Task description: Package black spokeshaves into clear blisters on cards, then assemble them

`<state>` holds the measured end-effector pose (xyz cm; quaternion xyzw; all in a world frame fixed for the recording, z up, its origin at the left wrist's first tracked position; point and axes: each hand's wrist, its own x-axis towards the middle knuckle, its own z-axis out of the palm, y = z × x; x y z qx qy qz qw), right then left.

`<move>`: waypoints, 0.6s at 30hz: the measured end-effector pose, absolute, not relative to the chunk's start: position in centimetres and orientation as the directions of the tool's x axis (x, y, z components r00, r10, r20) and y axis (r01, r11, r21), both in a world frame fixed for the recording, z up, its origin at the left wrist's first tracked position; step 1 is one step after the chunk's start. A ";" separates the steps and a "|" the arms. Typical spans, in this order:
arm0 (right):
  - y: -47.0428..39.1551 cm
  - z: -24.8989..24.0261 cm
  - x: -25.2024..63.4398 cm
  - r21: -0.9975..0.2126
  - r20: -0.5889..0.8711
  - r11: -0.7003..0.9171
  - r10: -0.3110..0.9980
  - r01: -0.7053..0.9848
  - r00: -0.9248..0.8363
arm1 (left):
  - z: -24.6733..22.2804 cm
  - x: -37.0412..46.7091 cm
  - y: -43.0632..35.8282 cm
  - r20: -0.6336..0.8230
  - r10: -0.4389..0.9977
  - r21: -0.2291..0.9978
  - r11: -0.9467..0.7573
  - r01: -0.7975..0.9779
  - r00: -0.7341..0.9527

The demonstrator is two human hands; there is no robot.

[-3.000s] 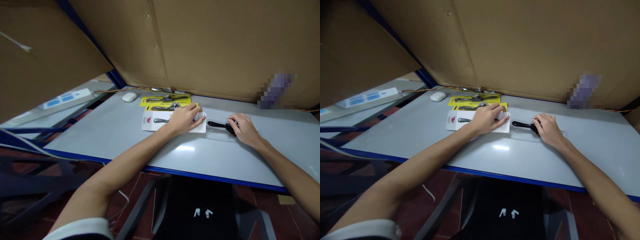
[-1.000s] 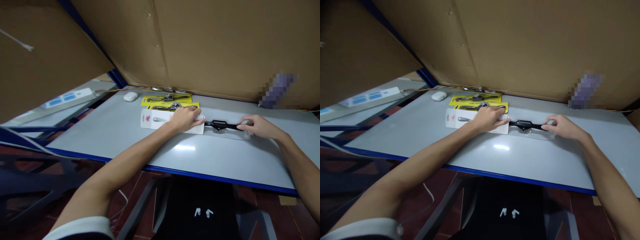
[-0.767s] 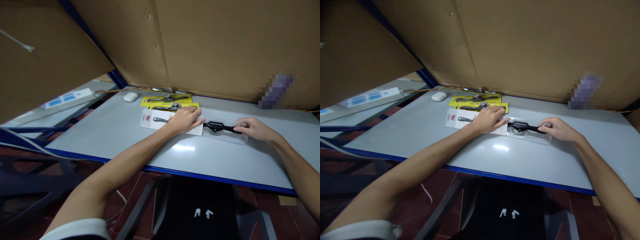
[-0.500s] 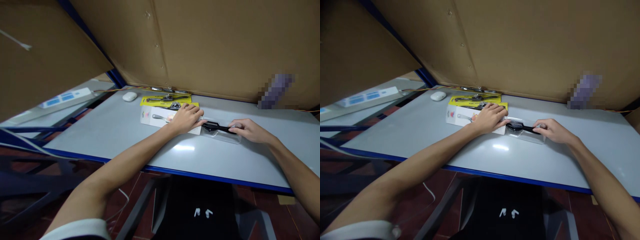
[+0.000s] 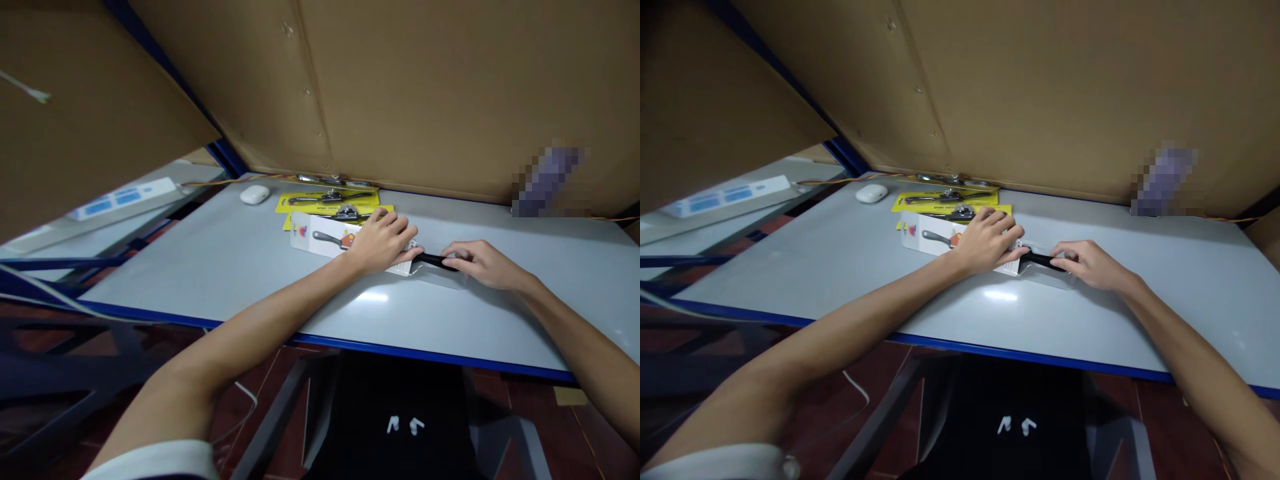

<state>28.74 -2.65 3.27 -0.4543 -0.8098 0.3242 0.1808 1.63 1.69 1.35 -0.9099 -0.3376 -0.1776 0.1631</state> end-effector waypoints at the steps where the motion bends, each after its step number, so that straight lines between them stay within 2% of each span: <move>1: -2.8 3.3 28.4 -0.680 0.010 0.389 0.853 0.621 -0.522 | 1.3 1.9 1.4 0.435 0.547 -0.190 -0.721 0.666 0.715; 4: -3.2 3.3 27.4 -0.672 0.031 0.416 0.842 0.613 -0.538 | 1.2 2.9 0.5 0.449 0.500 -0.228 -0.737 0.636 0.741; 11: -4.2 2.9 25.7 -0.740 0.036 0.407 0.819 0.535 -0.573 | 0.6 3.9 -0.6 0.568 0.355 -0.264 -0.776 0.572 0.743; 13: -4.4 2.7 25.5 -0.744 0.019 0.392 0.821 0.540 -0.571 | 0.6 3.8 -0.5 0.622 0.332 -0.222 -0.794 0.567 0.709; 18: -4.6 2.1 24.5 -0.722 0.064 0.370 0.877 0.584 -0.477 | 0.7 3.8 -0.6 0.767 0.289 -0.004 -0.891 0.453 0.574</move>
